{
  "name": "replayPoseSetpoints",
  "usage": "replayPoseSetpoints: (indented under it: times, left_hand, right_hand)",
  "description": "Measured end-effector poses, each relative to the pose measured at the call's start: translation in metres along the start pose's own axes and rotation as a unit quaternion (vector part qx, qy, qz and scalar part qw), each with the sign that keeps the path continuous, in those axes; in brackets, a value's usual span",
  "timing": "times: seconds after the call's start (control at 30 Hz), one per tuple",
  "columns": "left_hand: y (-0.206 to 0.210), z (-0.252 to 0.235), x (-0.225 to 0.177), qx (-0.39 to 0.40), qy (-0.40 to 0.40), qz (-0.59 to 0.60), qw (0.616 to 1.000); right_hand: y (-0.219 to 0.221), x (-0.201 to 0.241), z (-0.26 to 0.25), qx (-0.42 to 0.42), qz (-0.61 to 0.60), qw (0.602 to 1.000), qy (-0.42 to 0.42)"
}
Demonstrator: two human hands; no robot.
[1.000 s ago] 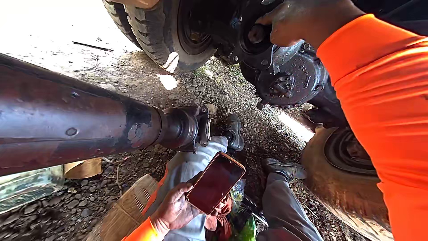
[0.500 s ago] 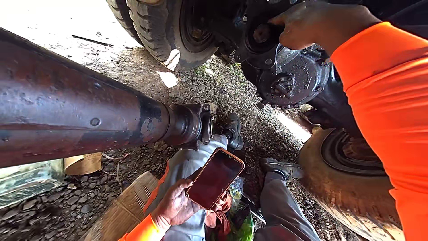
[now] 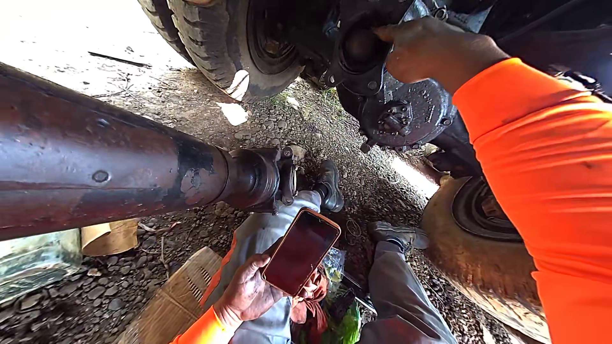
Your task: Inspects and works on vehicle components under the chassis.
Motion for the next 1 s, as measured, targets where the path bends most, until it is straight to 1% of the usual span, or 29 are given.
replayPoseSetpoints:
  times: [0.1,0.27,0.37,0.57,0.63,0.73,0.83,0.9,1.0]
  left_hand:
    - [-0.001,0.001,-0.001,0.003,0.002,-0.01,1.0]
    - [-0.002,0.004,-0.003,0.009,0.007,-0.004,1.0]
    - [0.0,0.004,-0.005,0.005,0.012,-0.006,1.0]
    - [0.009,-0.004,-0.006,0.025,0.032,0.004,0.999]
    - [0.014,-0.01,-0.008,0.026,0.04,-0.004,0.999]
    - [0.022,-0.02,-0.01,0.029,0.055,-0.015,0.998]
    - [0.031,-0.033,-0.012,0.048,0.067,-0.002,0.997]
    - [0.036,-0.042,-0.011,0.06,0.075,0.004,0.995]
    - [0.04,-0.053,-0.01,0.062,0.074,-0.01,0.995]
  right_hand:
    - [0.01,0.001,0.009,-0.01,-0.011,0.999,0.042]
    - [0.027,0.019,0.019,-0.015,-0.009,0.994,0.106]
    - [0.04,0.028,0.024,-0.019,-0.001,0.992,0.127]
    - [0.055,0.054,0.02,-0.001,0.042,0.986,0.162]
    - [0.053,0.058,0.02,0.006,0.046,0.985,0.164]
    - [0.042,0.054,0.024,0.007,0.012,0.992,0.127]
    - [0.03,0.042,0.031,-0.025,-0.035,0.993,0.109]
    - [0.024,0.032,0.029,-0.051,-0.033,0.992,0.107]
    - [0.017,0.023,0.018,-0.04,0.004,0.994,0.103]
Point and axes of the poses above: each hand's wrist, its own z-axis away from the middle knuckle, its own y-axis out of the palm, x = y × z, the point moved 2 cm from there along -z, towards the middle knuckle, and after that the axes turned 10 degrees about x, right-handed, at the moved point
